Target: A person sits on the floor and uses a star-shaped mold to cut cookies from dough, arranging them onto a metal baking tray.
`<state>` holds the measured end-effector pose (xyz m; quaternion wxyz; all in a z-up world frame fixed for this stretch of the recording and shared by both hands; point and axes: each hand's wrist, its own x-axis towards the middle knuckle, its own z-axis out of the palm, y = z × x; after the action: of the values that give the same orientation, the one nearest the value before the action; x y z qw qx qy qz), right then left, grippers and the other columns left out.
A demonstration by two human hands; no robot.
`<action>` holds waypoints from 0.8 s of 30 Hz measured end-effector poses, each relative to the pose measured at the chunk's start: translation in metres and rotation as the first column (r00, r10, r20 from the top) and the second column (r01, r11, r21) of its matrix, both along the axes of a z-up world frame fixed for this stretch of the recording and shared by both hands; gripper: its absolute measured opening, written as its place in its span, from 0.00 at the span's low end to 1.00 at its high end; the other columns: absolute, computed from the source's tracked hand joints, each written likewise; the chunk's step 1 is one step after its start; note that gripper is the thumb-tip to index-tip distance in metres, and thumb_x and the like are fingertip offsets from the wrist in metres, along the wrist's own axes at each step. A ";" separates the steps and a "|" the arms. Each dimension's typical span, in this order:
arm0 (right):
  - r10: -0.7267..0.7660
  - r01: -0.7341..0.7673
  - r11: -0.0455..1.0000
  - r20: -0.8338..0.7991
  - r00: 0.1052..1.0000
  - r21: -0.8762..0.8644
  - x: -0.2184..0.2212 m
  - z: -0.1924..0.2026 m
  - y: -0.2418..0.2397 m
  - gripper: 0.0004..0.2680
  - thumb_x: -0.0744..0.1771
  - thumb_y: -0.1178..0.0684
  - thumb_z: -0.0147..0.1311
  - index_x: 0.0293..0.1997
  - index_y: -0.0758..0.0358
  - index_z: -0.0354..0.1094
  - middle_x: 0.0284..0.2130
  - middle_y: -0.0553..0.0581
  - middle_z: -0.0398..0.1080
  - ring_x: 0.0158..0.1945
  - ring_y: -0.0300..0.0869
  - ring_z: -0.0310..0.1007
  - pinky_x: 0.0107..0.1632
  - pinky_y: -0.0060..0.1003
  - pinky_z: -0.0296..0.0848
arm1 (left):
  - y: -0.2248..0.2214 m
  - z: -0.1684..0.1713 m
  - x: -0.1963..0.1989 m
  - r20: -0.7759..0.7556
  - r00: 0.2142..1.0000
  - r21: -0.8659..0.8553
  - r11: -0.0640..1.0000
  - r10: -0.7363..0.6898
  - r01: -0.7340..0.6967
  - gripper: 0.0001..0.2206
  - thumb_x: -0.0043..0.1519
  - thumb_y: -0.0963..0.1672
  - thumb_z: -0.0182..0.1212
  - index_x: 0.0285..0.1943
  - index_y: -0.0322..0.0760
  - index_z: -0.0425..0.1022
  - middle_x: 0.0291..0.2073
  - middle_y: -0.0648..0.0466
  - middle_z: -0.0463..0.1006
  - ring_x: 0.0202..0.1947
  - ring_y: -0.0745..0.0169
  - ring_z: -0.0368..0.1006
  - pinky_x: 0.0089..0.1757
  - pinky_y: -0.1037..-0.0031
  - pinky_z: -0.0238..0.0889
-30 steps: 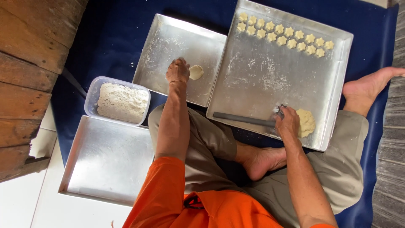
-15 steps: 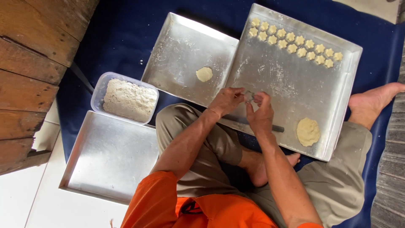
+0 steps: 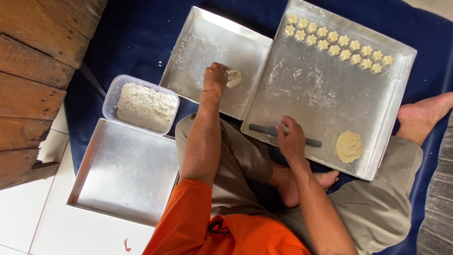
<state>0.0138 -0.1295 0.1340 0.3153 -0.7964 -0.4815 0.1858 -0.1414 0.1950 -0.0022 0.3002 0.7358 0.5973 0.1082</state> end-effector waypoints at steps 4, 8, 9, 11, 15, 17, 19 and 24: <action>-0.089 0.092 0.996 0.108 0.990 -0.014 0.011 -0.018 -0.037 0.12 0.71 0.52 0.58 0.61 0.56 0.66 0.47 0.58 0.73 0.54 0.54 0.73 0.54 0.51 0.79 | 0.005 -0.030 0.009 -0.078 0.994 0.000 0.997 0.078 -0.078 0.09 0.60 0.48 0.61 0.45 0.56 0.85 0.40 0.49 0.85 0.43 0.47 0.83 0.44 0.63 0.79; -0.115 0.107 0.992 0.118 0.986 0.070 0.015 -0.021 -0.046 0.12 0.70 0.52 0.59 0.61 0.54 0.67 0.45 0.58 0.75 0.49 0.54 0.75 0.51 0.52 0.79 | 0.004 -0.036 0.014 -0.113 0.990 0.047 0.996 0.080 -0.075 0.08 0.62 0.46 0.62 0.45 0.42 0.81 0.41 0.42 0.82 0.44 0.37 0.82 0.44 0.57 0.79; -0.111 0.103 0.992 0.114 0.987 0.073 0.014 -0.021 -0.045 0.12 0.70 0.51 0.59 0.60 0.54 0.68 0.44 0.58 0.75 0.49 0.55 0.76 0.51 0.52 0.79 | 0.007 -0.043 0.011 -0.108 0.990 0.052 0.995 0.087 -0.081 0.07 0.62 0.46 0.62 0.45 0.42 0.81 0.41 0.43 0.81 0.44 0.37 0.81 0.44 0.57 0.79; -0.102 0.093 0.993 0.125 0.987 0.072 0.014 -0.024 -0.045 0.12 0.70 0.50 0.59 0.61 0.53 0.68 0.44 0.57 0.75 0.49 0.54 0.76 0.50 0.52 0.79 | 0.009 -0.052 0.008 -0.058 0.995 0.077 0.994 0.084 -0.079 0.06 0.61 0.45 0.62 0.42 0.43 0.81 0.40 0.42 0.82 0.43 0.36 0.82 0.43 0.57 0.78; -0.082 0.071 0.995 0.165 0.983 0.073 0.012 -0.025 -0.044 0.11 0.70 0.50 0.60 0.59 0.54 0.69 0.43 0.58 0.76 0.47 0.54 0.77 0.48 0.51 0.79 | 0.004 -0.036 0.007 -0.003 0.999 0.099 0.994 0.054 -0.053 0.05 0.57 0.44 0.65 0.40 0.49 0.84 0.38 0.44 0.84 0.42 0.37 0.82 0.42 0.55 0.79; -0.083 0.071 0.994 0.158 0.984 0.085 0.012 -0.024 -0.043 0.11 0.70 0.51 0.60 0.58 0.55 0.69 0.42 0.59 0.76 0.47 0.55 0.76 0.49 0.52 0.78 | 0.003 -0.029 0.007 0.013 0.997 0.092 0.993 0.078 -0.079 0.06 0.58 0.44 0.65 0.42 0.46 0.83 0.40 0.43 0.84 0.43 0.36 0.82 0.43 0.54 0.78; -0.082 0.067 0.993 0.155 0.985 0.098 0.012 -0.022 -0.040 0.11 0.69 0.52 0.60 0.57 0.56 0.70 0.42 0.59 0.76 0.46 0.55 0.76 0.49 0.53 0.77 | -0.002 -0.004 0.003 0.033 0.994 0.086 0.990 0.106 -0.109 0.07 0.60 0.44 0.65 0.45 0.44 0.83 0.41 0.41 0.84 0.44 0.36 0.81 0.44 0.53 0.78; -0.070 0.047 0.992 0.194 0.979 0.120 0.013 -0.023 -0.007 0.09 0.70 0.52 0.59 0.56 0.53 0.72 0.41 0.53 0.76 0.46 0.50 0.75 0.51 0.50 0.76 | -0.012 0.074 -0.019 0.115 0.964 0.003 0.970 0.242 -0.244 0.08 0.62 0.44 0.61 0.44 0.52 0.84 0.38 0.52 0.85 0.42 0.43 0.82 0.45 0.54 0.78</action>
<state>0.0268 -0.1363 0.1108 0.3166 -0.8051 -0.4968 0.0685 -0.1602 0.1834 0.0717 0.3117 0.6523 0.6639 0.1909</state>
